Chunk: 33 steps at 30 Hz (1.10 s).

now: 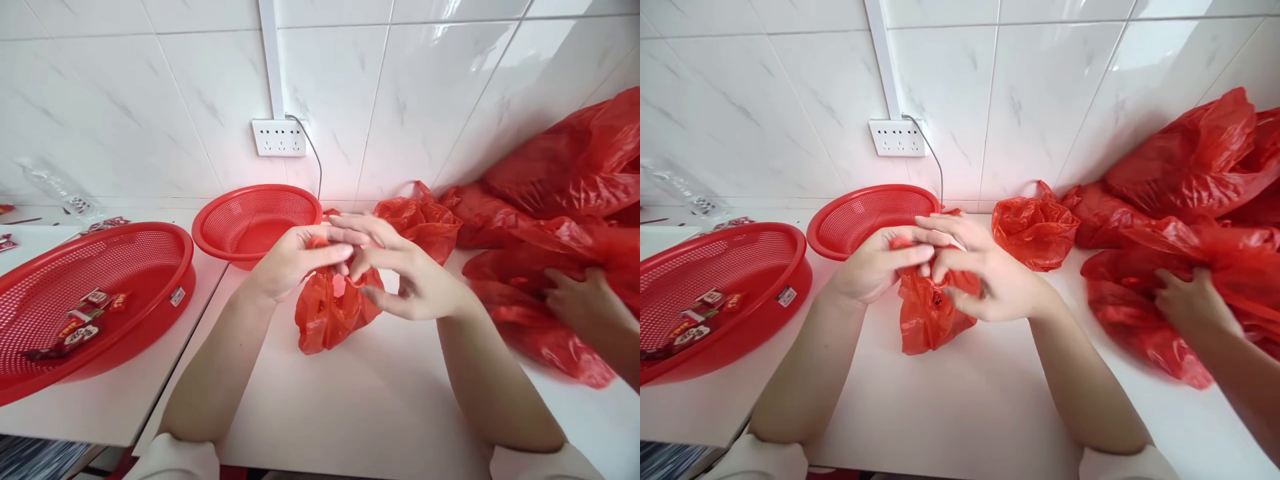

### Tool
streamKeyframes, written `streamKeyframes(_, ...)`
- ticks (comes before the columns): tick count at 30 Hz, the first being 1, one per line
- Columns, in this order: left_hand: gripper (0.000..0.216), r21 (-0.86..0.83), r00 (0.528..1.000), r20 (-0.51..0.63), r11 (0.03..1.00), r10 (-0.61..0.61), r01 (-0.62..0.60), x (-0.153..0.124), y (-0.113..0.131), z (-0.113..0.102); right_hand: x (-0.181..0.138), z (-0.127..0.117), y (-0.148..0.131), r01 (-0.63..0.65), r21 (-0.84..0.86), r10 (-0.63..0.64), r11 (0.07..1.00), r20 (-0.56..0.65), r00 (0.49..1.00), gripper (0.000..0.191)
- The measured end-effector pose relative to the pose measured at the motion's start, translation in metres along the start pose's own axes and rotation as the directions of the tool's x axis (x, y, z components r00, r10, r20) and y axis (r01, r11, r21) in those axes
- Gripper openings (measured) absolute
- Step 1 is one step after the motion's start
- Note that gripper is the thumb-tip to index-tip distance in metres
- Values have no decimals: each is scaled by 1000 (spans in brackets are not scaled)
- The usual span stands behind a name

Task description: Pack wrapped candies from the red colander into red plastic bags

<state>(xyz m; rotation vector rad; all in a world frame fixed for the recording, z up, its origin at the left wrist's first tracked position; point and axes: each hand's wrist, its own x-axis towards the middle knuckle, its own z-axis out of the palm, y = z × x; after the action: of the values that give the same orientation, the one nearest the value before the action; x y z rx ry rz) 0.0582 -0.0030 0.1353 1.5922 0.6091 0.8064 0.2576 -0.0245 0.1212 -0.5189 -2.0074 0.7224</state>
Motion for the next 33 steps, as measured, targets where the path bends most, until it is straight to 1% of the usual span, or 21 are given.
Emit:
streamKeyframes(1,21,88,999,14,996,31,-32,-2,2,-1,0,1,4,-33,76,33,997,6,999,10)
streamKeyframes(3,30,307,998,17,949,67,-69,-8,7,-2,-1,6,16,-119,251,135,961,-50,990,14)
streamKeyframes(5,34,531,995,-6,843,101,-83,-12,10,-2,0,12,28,-212,378,270,901,-106,957,21)
streamKeyframes(6,34,626,990,-26,775,141,-94,-14,10,-1,0,15,32,-254,411,324,876,-110,939,25)
streamKeyframes(7,32,703,977,-52,702,209,-113,-14,9,0,1,17,35,-287,428,362,857,-104,927,28)
streamKeyframes(8,30,764,951,-79,631,299,-135,-13,7,1,1,19,37,-304,438,378,846,-89,922,32)
streamKeyframes(9,26,811,913,-99,564,395,-156,-12,4,3,2,20,38,-310,443,377,841,-69,924,34)
streamKeyframes(11,16,874,824,-108,448,557,-189,-7,-3,6,2,21,39,-298,435,347,850,-37,937,35)
streamKeyframes(12,11,893,787,-100,404,609,-200,-5,-6,7,1,20,39,-290,415,334,862,-36,942,33)
streamKeyframes(13,8,906,761,-89,370,642,-207,-3,-9,7,1,19,38,-286,382,328,879,-49,943,29)
streamKeyframes(14,7,914,748,-82,350,659,-208,-2,-11,7,0,18,38,-283,335,326,898,-79,942,24)
streamKeyframes(16,9,911,746,-82,353,661,-212,-2,-12,3,-1,14,35,-286,206,324,936,-185,928,19)
streamKeyframes(18,11,891,772,-89,397,629,-220,-5,-10,-3,-2,9,31,-323,24,314,946,-316,895,20)
streamKeyframes(19,13,879,786,-91,421,611,-225,-7,-9,-7,-2,7,28,-355,-86,300,931,-377,876,21)
streamKeyframes(21,17,869,807,-93,443,583,-220,-9,-7,-14,-3,3,22,-434,-299,259,850,-480,838,21)
streamKeyframes(23,21,890,811,-124,425,572,-164,-9,-6,-19,-3,-2,18,-499,-438,233,748,-530,815,17)
streamKeyframes(26,23,932,786,-241,363,569,23,-6,-7,-24,-5,-12,17,-561,-498,271,661,-539,797,13)
streamKeyframes(28,27,927,783,-311,355,539,123,-3,-8,-28,-8,-24,21,-606,-503,332,617,-531,779,12)
streamKeyframes(30,35,902,810,-354,399,468,164,-3,-8,-37,-15,-40,29,-656,-497,421,568,-510,750,11)
streamKeyframes(32,39,867,841,-388,457,376,196,-3,-9,-51,-23,-57,39,-712,-473,517,519,-490,702,10)
streamKeyframes(33,40,850,852,-408,477,328,223,-4,-11,-58,-28,-64,45,-735,-448,559,509,-478,678,11)
